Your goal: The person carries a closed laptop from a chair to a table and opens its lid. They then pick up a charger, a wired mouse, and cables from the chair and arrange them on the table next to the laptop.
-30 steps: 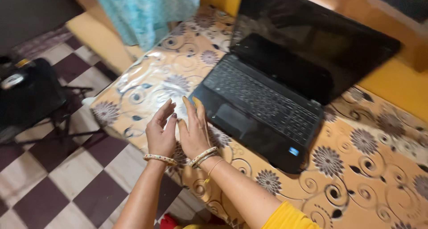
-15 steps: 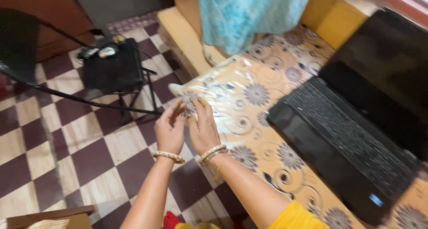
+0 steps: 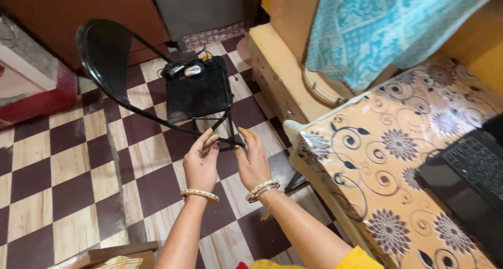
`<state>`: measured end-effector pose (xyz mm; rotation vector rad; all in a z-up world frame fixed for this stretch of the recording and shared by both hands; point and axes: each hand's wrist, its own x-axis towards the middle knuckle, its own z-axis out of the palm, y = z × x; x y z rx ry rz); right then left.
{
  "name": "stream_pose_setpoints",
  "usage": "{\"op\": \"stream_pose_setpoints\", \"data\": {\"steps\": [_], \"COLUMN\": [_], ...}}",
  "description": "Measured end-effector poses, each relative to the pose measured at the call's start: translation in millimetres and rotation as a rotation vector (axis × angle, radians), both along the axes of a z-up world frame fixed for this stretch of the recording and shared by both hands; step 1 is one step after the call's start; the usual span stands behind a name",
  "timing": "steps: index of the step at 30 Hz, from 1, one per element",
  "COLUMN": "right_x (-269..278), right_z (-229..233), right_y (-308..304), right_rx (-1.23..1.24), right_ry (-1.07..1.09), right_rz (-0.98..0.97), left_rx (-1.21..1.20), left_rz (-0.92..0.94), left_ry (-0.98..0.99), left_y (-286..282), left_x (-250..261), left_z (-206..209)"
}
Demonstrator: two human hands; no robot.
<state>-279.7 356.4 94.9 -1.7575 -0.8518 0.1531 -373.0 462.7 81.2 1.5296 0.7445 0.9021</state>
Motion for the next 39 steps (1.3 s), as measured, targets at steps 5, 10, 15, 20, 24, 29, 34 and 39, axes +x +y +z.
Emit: {"op": "stream_pose_setpoints", "data": {"steps": [5, 10, 15, 20, 24, 29, 34, 39], "right_x": [-6, -1, 19, 51, 81, 106, 118, 135], "right_z": [-4, -9, -20, -28, -28, -33, -39, -57], "right_y": [43, 89, 148, 215, 261, 311, 365, 422], "right_rx": [-0.023, -0.061, -0.028, -0.082, -0.095, -0.175, -0.216, -0.212], "right_ry": [0.019, 0.034, 0.071, 0.079, 0.054, 0.072, 0.098, 0.007], "right_rz": [0.020, 0.033, 0.076, 0.102, 0.160, 0.149, 0.172, 0.184], "left_rx": [-0.036, -0.054, -0.070, -0.042, -0.083, -0.099, -0.088, -0.121], "left_rz": [0.032, 0.073, 0.125, 0.181, 0.238, 0.288, 0.291, 0.232], "left_ry": [-0.046, 0.022, 0.012, 0.073, 0.113, 0.148, 0.170, 0.188], "left_y": [35, 71, 127, 189, 234, 276, 326, 394], "left_x": [-12, -17, -9, 8, 25, 34, 46, 68], "left_z": [-4, -6, -15, -24, -25, -34, -43, -62]}}
